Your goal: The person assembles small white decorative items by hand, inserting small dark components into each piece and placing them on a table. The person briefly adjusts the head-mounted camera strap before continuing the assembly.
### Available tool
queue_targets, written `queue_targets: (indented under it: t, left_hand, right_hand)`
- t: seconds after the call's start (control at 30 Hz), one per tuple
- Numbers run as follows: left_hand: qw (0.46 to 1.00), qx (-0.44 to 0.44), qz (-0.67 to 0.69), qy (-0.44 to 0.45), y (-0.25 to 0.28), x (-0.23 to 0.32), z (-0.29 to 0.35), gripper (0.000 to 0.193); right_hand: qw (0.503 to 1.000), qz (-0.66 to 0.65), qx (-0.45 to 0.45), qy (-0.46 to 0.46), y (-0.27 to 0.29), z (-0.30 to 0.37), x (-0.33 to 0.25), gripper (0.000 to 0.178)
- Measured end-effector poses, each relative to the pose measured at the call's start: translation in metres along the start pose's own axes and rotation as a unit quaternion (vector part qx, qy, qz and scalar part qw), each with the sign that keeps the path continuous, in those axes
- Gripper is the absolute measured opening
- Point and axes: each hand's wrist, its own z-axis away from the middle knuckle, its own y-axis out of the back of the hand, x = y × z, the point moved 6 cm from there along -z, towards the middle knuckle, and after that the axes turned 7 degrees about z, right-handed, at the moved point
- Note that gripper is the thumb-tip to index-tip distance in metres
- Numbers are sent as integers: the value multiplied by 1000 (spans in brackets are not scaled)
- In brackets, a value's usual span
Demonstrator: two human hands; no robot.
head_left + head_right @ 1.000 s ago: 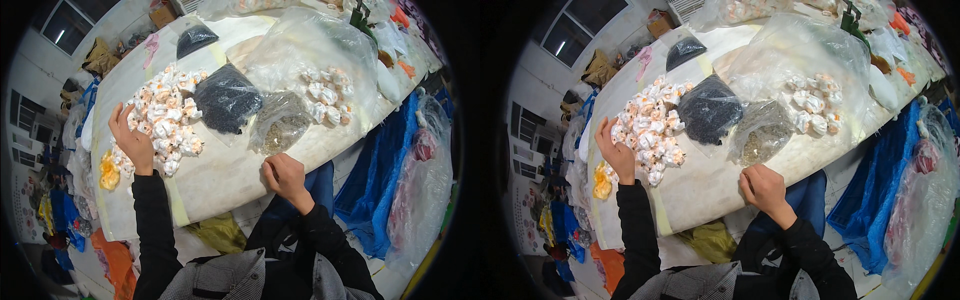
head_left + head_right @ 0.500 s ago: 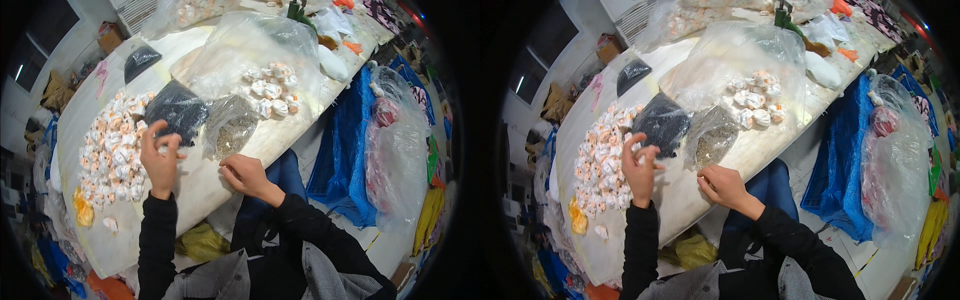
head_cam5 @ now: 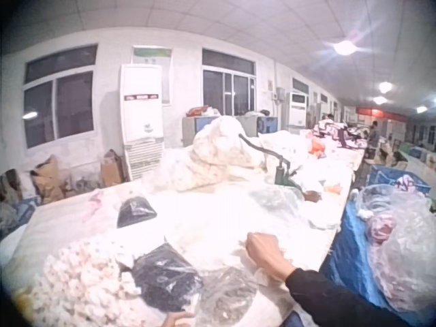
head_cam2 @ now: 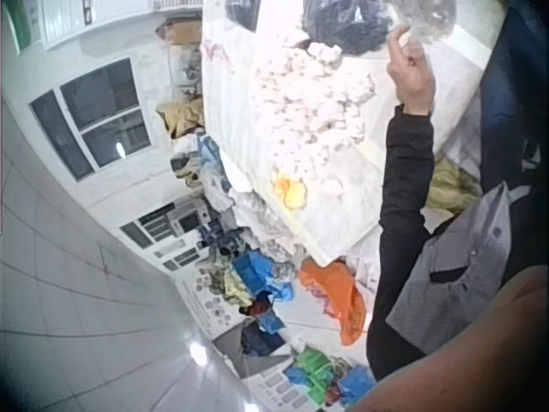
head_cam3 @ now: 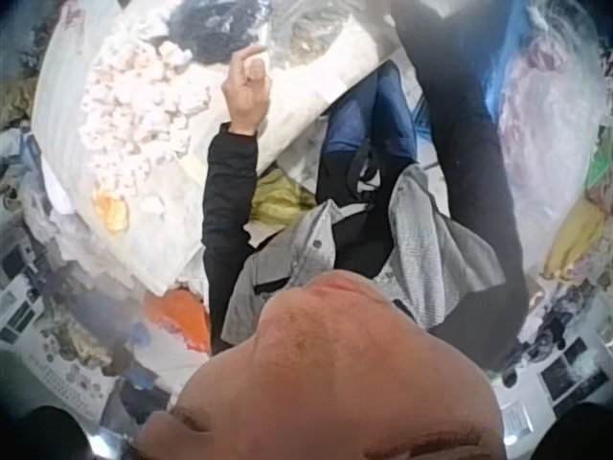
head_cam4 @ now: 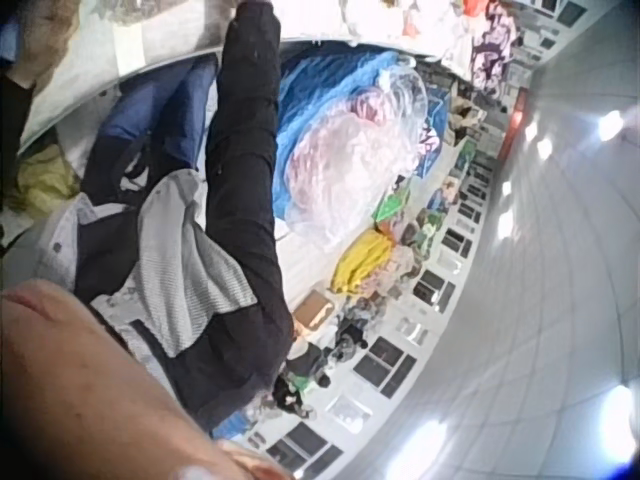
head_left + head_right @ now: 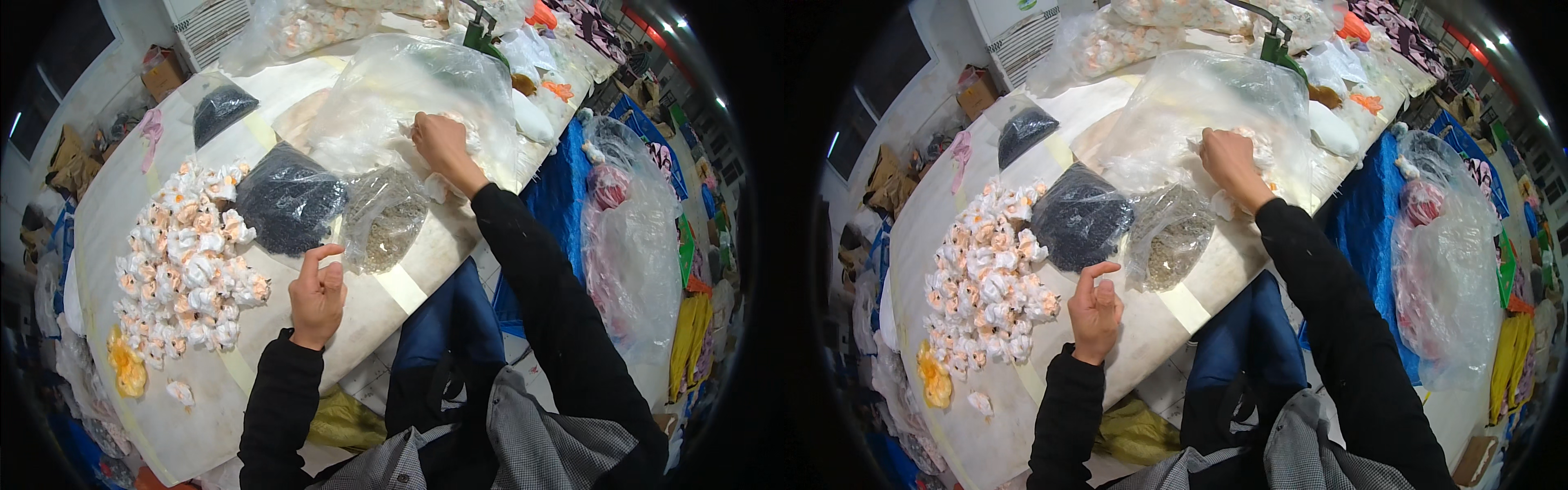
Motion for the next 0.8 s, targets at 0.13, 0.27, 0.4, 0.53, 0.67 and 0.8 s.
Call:
queue_targets:
  t: [0.13, 0.27, 0.4, 0.53, 0.67, 0.8]
  left_hand:
    - [994, 34, -12, -104, 0, 2, 3, 39]
    - [999, -9, -9, -47, -12, 12, 1, 50]
    - [999, -6, 15, 40, 3, -31, 8, 38]
    - [999, -30, 6, 9, -10, -1, 3, 30]
    - [999, -36, -29, 19, -13, -3, 7, 33]
    - [993, -40, -86, -65, -18, -3, 7, 37]
  right_hand:
    - [989, -116, 81, 36, 72, 59, -69, 7]
    - [959, -263, 77, 77, 121, 142, -117, 16]
    - [923, -377, 61, 53, 123, 185, -143, 15]
    - [903, -428, 31, -15, 121, 200, -140, 17]
    - [895, -438, 74, -46, 126, 215, -140, 16]
    - [876, -475, 80, -16, 134, 220, -147, 16]
